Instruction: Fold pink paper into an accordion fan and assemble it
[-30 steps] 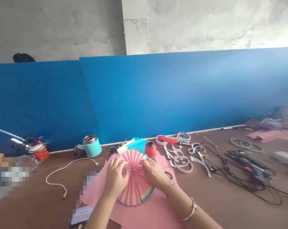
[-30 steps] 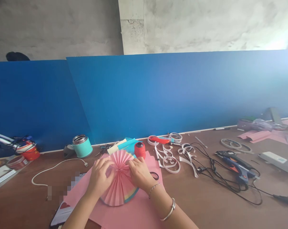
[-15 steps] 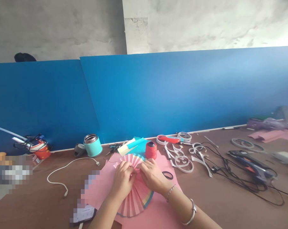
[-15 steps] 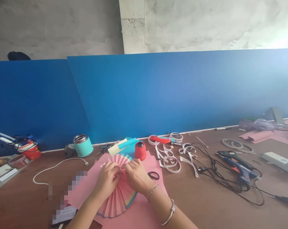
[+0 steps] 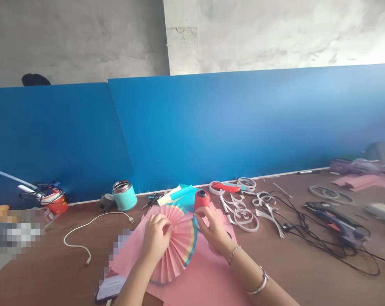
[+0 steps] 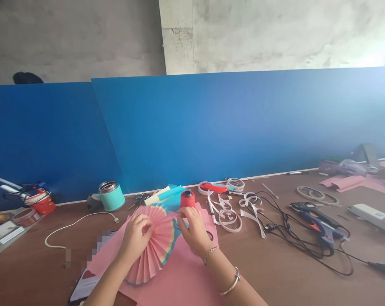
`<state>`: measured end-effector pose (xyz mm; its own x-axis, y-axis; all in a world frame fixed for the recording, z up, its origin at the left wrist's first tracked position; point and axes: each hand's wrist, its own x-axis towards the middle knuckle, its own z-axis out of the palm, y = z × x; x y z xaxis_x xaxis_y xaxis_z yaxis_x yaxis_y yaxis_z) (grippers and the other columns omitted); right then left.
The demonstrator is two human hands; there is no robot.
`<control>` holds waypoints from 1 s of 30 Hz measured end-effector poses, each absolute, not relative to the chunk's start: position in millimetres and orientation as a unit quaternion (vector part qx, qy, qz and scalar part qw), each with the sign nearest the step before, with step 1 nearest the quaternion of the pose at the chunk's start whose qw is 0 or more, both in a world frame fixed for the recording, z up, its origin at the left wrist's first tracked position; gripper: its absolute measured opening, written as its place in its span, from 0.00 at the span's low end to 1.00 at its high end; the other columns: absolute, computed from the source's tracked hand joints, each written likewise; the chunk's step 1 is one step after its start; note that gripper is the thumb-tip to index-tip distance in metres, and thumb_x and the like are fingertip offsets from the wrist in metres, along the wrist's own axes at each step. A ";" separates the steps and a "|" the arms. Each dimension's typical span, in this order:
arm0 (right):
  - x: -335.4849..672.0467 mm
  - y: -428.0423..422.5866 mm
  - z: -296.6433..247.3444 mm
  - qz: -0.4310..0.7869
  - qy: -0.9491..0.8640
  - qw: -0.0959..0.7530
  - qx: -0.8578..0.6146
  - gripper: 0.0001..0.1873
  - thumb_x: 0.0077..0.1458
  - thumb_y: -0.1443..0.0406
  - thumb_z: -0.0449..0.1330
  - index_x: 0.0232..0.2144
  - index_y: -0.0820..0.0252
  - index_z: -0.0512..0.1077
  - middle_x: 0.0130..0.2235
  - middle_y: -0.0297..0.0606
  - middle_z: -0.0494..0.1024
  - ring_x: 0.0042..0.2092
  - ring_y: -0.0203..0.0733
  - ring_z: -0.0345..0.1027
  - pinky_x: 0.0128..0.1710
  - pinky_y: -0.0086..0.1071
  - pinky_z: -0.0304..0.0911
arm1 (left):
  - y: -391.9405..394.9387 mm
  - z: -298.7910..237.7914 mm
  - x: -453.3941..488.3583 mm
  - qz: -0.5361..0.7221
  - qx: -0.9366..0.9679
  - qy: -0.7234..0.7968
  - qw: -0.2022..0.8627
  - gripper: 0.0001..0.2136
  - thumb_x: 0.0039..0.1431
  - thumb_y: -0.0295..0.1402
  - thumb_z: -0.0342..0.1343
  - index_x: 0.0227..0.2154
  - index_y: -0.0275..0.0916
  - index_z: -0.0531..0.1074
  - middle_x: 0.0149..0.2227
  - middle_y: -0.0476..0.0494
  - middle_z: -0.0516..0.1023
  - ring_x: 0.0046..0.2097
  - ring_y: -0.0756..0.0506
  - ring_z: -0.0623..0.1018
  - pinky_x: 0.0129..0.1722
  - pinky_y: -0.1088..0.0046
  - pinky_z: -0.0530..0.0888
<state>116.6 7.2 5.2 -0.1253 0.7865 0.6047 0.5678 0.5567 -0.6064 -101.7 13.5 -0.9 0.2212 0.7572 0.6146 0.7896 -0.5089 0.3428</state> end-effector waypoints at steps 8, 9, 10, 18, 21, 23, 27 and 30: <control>103.3 6.5 3.0 0.304 -0.700 0.454 -0.460 0.09 0.53 0.66 0.52 0.22 0.59 0.62 0.24 0.30 0.63 0.28 0.35 0.55 0.28 0.29 0.53 | 11.6 -0.1 -97.1 -0.406 -0.768 -0.495 -0.006 0.07 0.53 0.26 0.52 0.23 0.40 0.70 0.29 0.46 0.74 0.36 0.43 0.73 0.37 0.65 0.70; 102.9 6.6 3.0 0.311 -0.696 0.456 -0.460 0.09 0.53 0.65 0.52 0.22 0.59 0.62 0.24 0.30 0.62 0.28 0.35 0.55 0.28 0.29 0.52 | 11.4 -0.2 -96.5 -0.407 -0.770 -0.491 -0.003 0.07 0.53 0.26 0.52 0.23 0.40 0.70 0.29 0.46 0.74 0.36 0.43 0.73 0.36 0.65 0.70; 102.8 6.8 2.7 0.317 -0.692 0.458 -0.458 0.09 0.53 0.64 0.52 0.22 0.59 0.62 0.24 0.30 0.62 0.28 0.35 0.55 0.28 0.29 0.52 | 11.1 -0.3 -96.1 -0.409 -0.772 -0.487 -0.001 0.07 0.53 0.26 0.51 0.23 0.40 0.70 0.29 0.46 0.74 0.36 0.43 0.73 0.36 0.65 0.70; 106.3 10.9 -5.0 0.353 -0.667 0.479 -0.449 0.10 0.55 0.62 0.52 0.24 0.59 0.63 0.25 0.30 0.63 0.29 0.35 0.54 0.29 0.29 0.52 | 10.4 -1.2 -93.6 -0.421 -0.770 -0.480 -0.008 0.07 0.54 0.27 0.51 0.24 0.41 0.71 0.29 0.46 0.74 0.36 0.44 0.73 0.38 0.65 0.70; 107.6 13.9 -8.1 0.367 -0.658 0.489 -0.440 0.11 0.55 0.60 0.53 0.24 0.59 0.64 0.25 0.30 0.62 0.29 0.35 0.53 0.29 0.29 0.52 | 11.1 0.1 -95.6 -0.450 -0.753 -0.479 -0.021 0.06 0.54 0.29 0.51 0.25 0.41 0.72 0.31 0.46 0.75 0.38 0.43 0.73 0.40 0.65 0.70; 109.0 16.3 -9.9 0.387 -0.639 0.503 -0.434 0.13 0.55 0.58 0.54 0.24 0.59 0.63 0.24 0.29 0.60 0.28 0.35 0.52 0.27 0.29 0.52 | 11.8 1.6 -99.2 -0.495 -0.715 -0.493 -0.020 0.06 0.55 0.30 0.51 0.29 0.42 0.73 0.33 0.45 0.76 0.39 0.43 0.74 0.41 0.65 0.70; 112.2 20.4 -12.4 0.448 -0.571 0.534 -0.434 0.16 0.54 0.52 0.55 0.27 0.58 0.63 0.23 0.27 0.58 0.24 0.33 0.50 0.22 0.27 0.49 | 11.5 4.9 -107.3 -0.562 -0.593 -0.576 -0.031 0.07 0.54 0.36 0.51 0.28 0.40 0.70 0.29 0.46 0.76 0.33 0.45 0.74 0.33 0.70 0.70; 114.4 21.7 -11.5 0.454 -0.539 0.564 -0.430 0.16 0.54 0.51 0.56 0.29 0.58 0.63 0.24 0.28 0.59 0.25 0.33 0.52 0.24 0.27 0.51 | 9.2 6.2 -108.3 -0.515 -0.583 -0.627 -0.041 0.15 0.56 0.39 0.50 0.16 0.41 0.65 0.18 0.50 0.69 0.24 0.48 0.69 0.27 0.73 0.66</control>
